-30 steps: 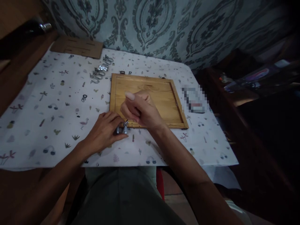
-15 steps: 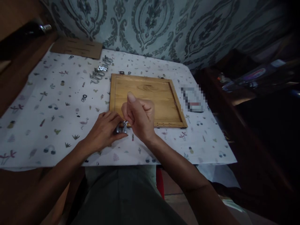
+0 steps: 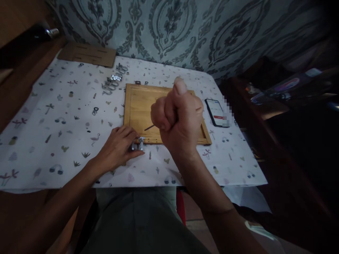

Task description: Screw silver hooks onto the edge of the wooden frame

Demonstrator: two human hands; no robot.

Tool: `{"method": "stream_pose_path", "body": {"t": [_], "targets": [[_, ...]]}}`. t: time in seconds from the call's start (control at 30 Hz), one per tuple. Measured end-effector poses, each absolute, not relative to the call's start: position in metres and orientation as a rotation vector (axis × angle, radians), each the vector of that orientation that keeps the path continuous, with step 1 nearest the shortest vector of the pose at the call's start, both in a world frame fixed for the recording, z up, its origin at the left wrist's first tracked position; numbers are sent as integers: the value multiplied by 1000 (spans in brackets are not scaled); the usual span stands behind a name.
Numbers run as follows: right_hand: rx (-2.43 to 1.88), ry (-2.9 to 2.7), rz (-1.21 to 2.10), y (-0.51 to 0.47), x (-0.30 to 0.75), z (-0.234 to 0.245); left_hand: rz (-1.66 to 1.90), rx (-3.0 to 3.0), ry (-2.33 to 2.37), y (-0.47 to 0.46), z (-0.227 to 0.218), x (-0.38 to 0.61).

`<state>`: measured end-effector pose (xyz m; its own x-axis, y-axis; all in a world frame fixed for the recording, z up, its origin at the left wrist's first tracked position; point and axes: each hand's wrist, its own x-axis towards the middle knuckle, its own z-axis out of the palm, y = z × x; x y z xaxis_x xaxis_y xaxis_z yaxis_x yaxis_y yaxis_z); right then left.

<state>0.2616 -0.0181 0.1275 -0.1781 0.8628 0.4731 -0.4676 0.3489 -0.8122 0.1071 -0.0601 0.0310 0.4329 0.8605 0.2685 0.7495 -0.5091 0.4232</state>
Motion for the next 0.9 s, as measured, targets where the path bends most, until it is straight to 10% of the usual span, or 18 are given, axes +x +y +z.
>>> {"method": "stream_pose_path", "body": {"t": [0.9], "targets": [[-496, -1237, 1297, -12, 265, 81, 707, 2470, 1399, -60, 26, 106]]}}
